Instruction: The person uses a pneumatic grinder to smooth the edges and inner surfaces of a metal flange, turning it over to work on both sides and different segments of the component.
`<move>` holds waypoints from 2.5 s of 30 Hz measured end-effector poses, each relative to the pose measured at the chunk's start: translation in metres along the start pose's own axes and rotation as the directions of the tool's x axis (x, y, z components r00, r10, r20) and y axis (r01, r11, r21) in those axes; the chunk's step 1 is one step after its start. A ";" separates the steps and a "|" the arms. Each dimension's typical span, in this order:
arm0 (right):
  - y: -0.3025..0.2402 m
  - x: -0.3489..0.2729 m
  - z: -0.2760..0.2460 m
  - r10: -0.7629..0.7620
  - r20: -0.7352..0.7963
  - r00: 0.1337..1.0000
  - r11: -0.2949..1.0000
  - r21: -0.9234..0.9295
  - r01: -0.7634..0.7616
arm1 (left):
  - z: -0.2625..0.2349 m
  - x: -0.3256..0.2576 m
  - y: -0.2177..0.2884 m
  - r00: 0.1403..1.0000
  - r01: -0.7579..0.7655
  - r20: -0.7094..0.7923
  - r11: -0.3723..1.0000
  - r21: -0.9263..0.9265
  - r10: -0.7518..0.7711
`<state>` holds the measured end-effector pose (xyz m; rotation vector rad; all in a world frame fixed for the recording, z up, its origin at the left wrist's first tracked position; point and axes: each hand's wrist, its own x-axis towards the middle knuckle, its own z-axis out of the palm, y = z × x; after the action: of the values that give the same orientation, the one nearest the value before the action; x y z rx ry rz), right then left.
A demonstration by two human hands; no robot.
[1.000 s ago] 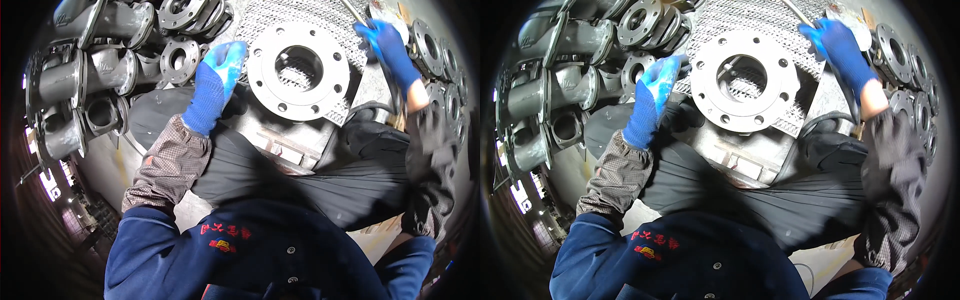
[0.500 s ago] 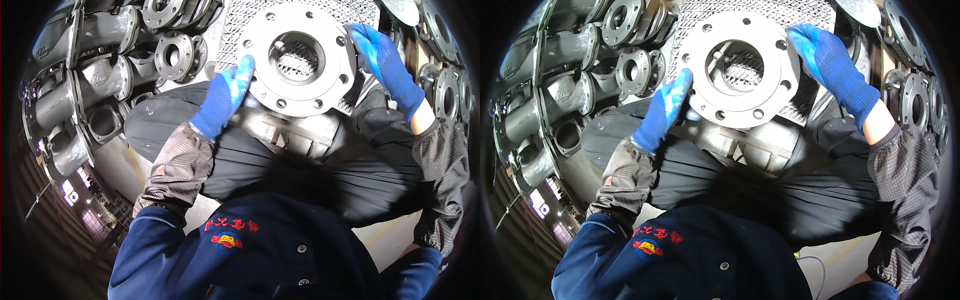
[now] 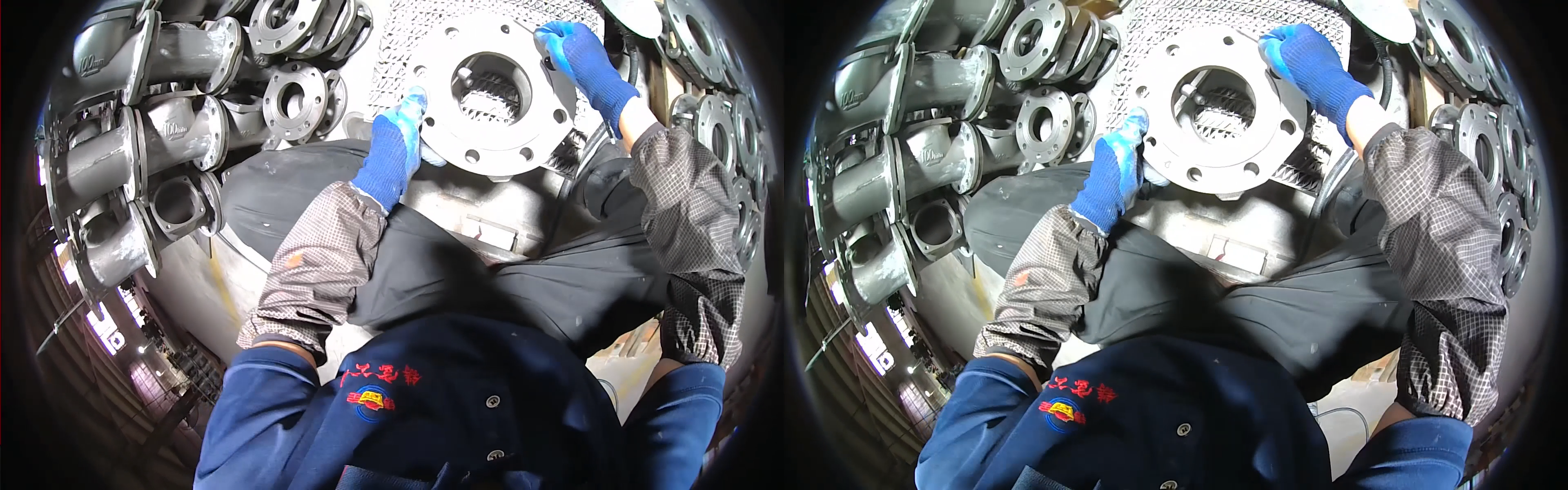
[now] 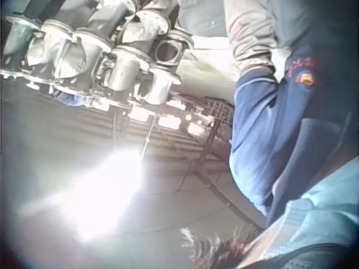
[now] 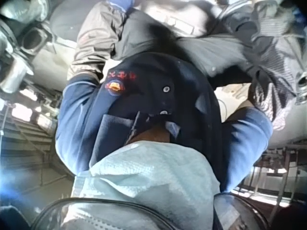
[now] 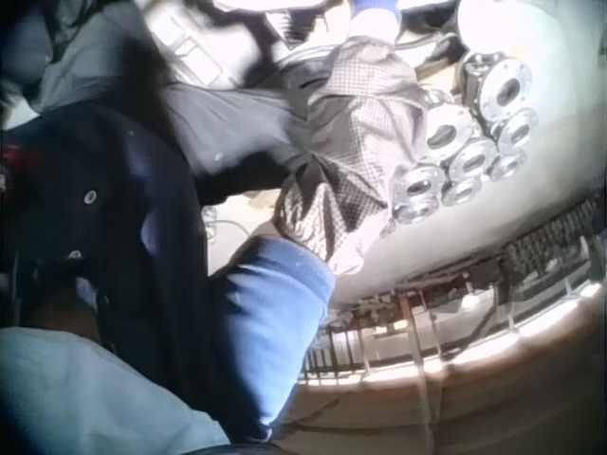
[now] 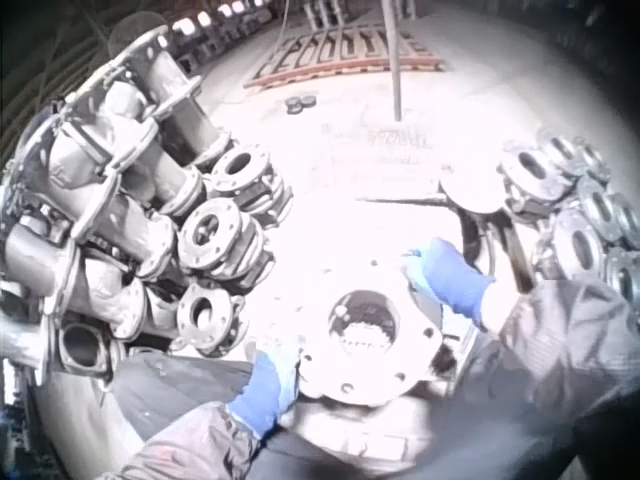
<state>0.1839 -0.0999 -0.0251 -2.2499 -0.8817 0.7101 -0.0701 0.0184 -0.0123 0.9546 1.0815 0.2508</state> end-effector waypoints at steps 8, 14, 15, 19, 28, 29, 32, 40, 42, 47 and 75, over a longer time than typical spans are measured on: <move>-0.053 -0.011 -0.014 -0.049 0.120 0.992 0.992 -0.106 0.062 | -0.023 0.004 0.013 0.998 0.046 -0.049 0.983 0.180 -0.037; -0.080 -0.003 -0.022 -0.397 0.117 0.910 0.773 -0.492 0.401 | -0.028 0.015 0.005 0.999 0.044 -0.030 0.999 0.012 -0.044; -0.082 -0.004 -0.022 -0.383 0.087 0.920 0.865 -0.316 0.390 | -0.028 0.014 0.004 0.998 0.058 -0.031 0.998 0.011 -0.058; -0.126 -0.039 -0.025 -0.094 -0.019 0.995 0.993 0.072 0.095 | -0.029 0.009 0.011 0.988 0.119 -0.110 0.991 0.062 -0.111; -0.065 -0.026 -0.009 -0.064 -0.090 0.994 0.991 0.114 0.075 | -0.047 0.011 -0.007 0.994 -0.109 -0.009 0.985 0.133 0.111; -0.071 -0.031 -0.013 -0.084 -0.035 0.996 0.993 0.077 0.086 | -0.041 0.007 -0.002 0.995 -0.095 -0.028 0.987 0.130 0.100; -0.064 -0.039 -0.016 0.109 -0.040 0.993 0.983 0.152 -0.101 | -0.029 -0.005 0.015 0.977 -0.211 0.019 0.957 0.201 0.211; -0.022 -0.063 0.011 0.404 0.080 0.911 0.766 0.515 -0.385 | 0.004 -0.045 0.063 0.923 -0.282 0.004 0.668 0.689 0.385; -0.023 -0.068 0.020 0.435 0.038 0.900 0.769 0.504 -0.393 | 0.004 -0.047 0.071 0.856 -0.417 0.154 0.482 0.771 0.493; -0.002 -0.058 0.019 0.449 0.171 0.877 0.738 0.481 -0.472 | 0.017 -0.047 0.075 0.675 -0.629 0.377 0.227 0.743 0.634; 0.046 -0.046 0.018 -0.179 0.216 0.960 0.950 0.293 0.111 | 0.087 -0.020 0.092 0.722 -0.672 0.288 0.540 0.507 0.629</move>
<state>0.1611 -0.1548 -0.0583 -1.8556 -0.9842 0.9864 0.0171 0.0145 0.0823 1.9286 0.6779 0.5110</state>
